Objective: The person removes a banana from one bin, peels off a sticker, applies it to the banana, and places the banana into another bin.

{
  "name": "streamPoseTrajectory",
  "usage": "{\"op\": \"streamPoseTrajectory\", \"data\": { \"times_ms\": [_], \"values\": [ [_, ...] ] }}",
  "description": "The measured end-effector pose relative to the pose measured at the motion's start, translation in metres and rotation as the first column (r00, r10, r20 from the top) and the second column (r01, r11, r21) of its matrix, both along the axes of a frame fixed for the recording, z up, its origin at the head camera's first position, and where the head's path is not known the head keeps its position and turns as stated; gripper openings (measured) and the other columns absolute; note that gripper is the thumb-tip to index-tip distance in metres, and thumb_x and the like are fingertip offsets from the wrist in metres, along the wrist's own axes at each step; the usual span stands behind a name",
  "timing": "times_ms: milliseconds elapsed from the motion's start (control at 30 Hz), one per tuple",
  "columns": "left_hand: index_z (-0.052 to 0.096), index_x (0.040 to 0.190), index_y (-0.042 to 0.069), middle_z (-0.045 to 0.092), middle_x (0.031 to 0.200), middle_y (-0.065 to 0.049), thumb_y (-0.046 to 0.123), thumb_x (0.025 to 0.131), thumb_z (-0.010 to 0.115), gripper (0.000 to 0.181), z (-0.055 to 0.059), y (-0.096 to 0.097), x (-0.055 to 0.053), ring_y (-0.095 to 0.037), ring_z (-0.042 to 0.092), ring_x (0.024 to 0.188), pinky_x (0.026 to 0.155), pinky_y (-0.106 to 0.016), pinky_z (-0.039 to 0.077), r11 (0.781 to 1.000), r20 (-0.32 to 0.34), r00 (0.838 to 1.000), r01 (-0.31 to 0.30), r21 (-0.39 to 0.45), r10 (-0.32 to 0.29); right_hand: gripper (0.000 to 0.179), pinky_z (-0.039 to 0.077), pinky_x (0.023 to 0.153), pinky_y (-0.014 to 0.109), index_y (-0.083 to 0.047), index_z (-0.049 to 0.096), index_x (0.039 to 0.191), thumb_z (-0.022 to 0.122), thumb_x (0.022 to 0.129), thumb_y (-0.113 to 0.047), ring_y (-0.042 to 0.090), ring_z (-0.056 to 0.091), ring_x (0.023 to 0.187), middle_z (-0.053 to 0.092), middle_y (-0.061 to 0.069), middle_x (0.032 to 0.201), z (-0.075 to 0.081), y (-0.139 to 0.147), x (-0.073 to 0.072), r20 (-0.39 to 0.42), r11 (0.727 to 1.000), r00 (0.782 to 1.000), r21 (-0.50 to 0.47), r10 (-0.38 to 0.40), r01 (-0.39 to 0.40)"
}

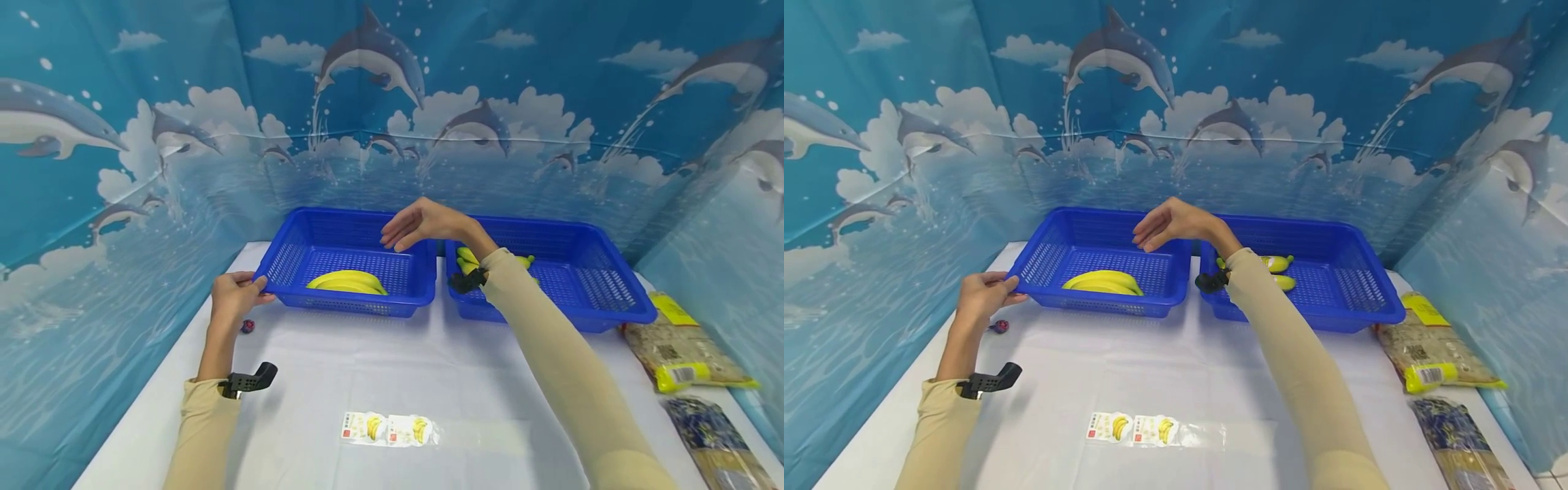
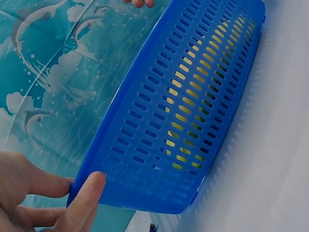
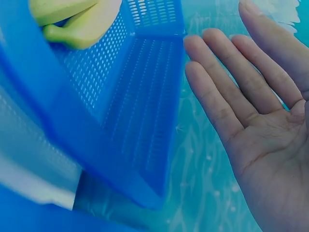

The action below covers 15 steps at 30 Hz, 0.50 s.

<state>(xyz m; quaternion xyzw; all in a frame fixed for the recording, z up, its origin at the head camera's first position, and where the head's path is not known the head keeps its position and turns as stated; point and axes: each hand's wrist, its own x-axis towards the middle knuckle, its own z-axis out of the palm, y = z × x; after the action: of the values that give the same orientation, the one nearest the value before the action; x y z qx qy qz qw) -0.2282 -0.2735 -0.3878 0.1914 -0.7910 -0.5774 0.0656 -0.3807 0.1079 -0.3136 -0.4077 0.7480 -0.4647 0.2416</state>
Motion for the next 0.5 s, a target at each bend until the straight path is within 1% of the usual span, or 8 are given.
{"op": "streamPoseTrajectory", "data": {
  "times_ms": [133,200,233,367,433,500],
  "values": [
    [0.044,0.155,-0.014,0.063,0.132,-0.029,0.011,0.111,0.058,0.053,0.0,-0.002,-0.001,-0.007,0.077,0.067,0.082,-0.027,0.065,0.999,0.0,1.0,0.015,0.043,-0.015,0.037,0.062,0.1,0.047,0.009,0.07,0.133,0.076,0.097,0.007,0.036,0.076,0.115,0.073,0.029,0.128,-0.003,-0.013,-0.005,0.038,0.999,0.999,0.025,0.022,-0.023],
    [0.043,0.156,-0.013,0.061,0.133,-0.028,0.011,0.111,0.059,0.053,0.001,-0.002,-0.001,-0.007,0.077,0.068,0.082,-0.027,0.064,0.998,0.003,1.0,0.019,0.053,-0.019,0.036,0.062,0.101,0.047,0.01,0.07,0.132,0.075,0.097,0.009,0.038,0.076,0.115,0.072,0.031,0.127,-0.005,-0.02,-0.008,0.055,0.999,0.998,0.03,0.041,-0.042],
    [0.043,0.156,-0.013,0.061,0.132,-0.027,0.011,0.111,0.059,0.053,0.001,-0.002,-0.002,-0.007,0.076,0.068,0.082,-0.027,0.065,0.998,0.003,1.0,0.019,0.057,-0.019,0.035,0.06,0.103,0.05,0.011,0.07,0.131,0.074,0.097,0.01,0.038,0.076,0.115,0.071,0.033,0.127,-0.007,-0.024,-0.009,0.066,0.998,0.997,0.032,0.05,-0.052],
    [0.044,0.156,-0.012,0.06,0.129,-0.024,0.012,0.111,0.06,0.053,0.0,-0.003,-0.003,-0.007,0.076,0.068,0.084,-0.028,0.064,0.999,0.011,1.0,0.005,0.052,-0.006,0.032,0.059,0.105,0.052,0.011,0.071,0.131,0.073,0.099,0.007,0.037,0.076,0.115,0.074,0.03,0.126,-0.016,-0.041,-0.014,0.109,0.995,0.991,0.056,0.074,-0.08],
    [0.045,0.156,-0.012,0.06,0.129,-0.024,0.012,0.111,0.06,0.053,-0.001,-0.004,-0.003,-0.007,0.076,0.068,0.089,-0.032,0.064,0.999,0.017,1.0,-0.002,0.046,0.001,0.03,0.057,0.107,0.055,0.01,0.071,0.131,0.071,0.101,0.004,0.039,0.075,0.117,0.074,0.027,0.126,-0.021,-0.049,-0.015,0.134,0.991,0.987,0.084,0.09,-0.102],
    [0.045,0.156,-0.011,0.061,0.131,-0.026,0.013,0.111,0.06,0.053,-0.002,-0.005,-0.002,-0.007,0.076,0.07,0.092,-0.034,0.063,0.999,0.021,1.0,-0.004,0.037,0.003,0.029,0.056,0.109,0.054,0.009,0.07,0.133,0.067,0.106,0.0,0.04,0.073,0.121,0.075,0.024,0.129,-0.026,-0.058,-0.017,0.152,0.982,0.98,0.123,0.127,-0.147]
  ]
}}
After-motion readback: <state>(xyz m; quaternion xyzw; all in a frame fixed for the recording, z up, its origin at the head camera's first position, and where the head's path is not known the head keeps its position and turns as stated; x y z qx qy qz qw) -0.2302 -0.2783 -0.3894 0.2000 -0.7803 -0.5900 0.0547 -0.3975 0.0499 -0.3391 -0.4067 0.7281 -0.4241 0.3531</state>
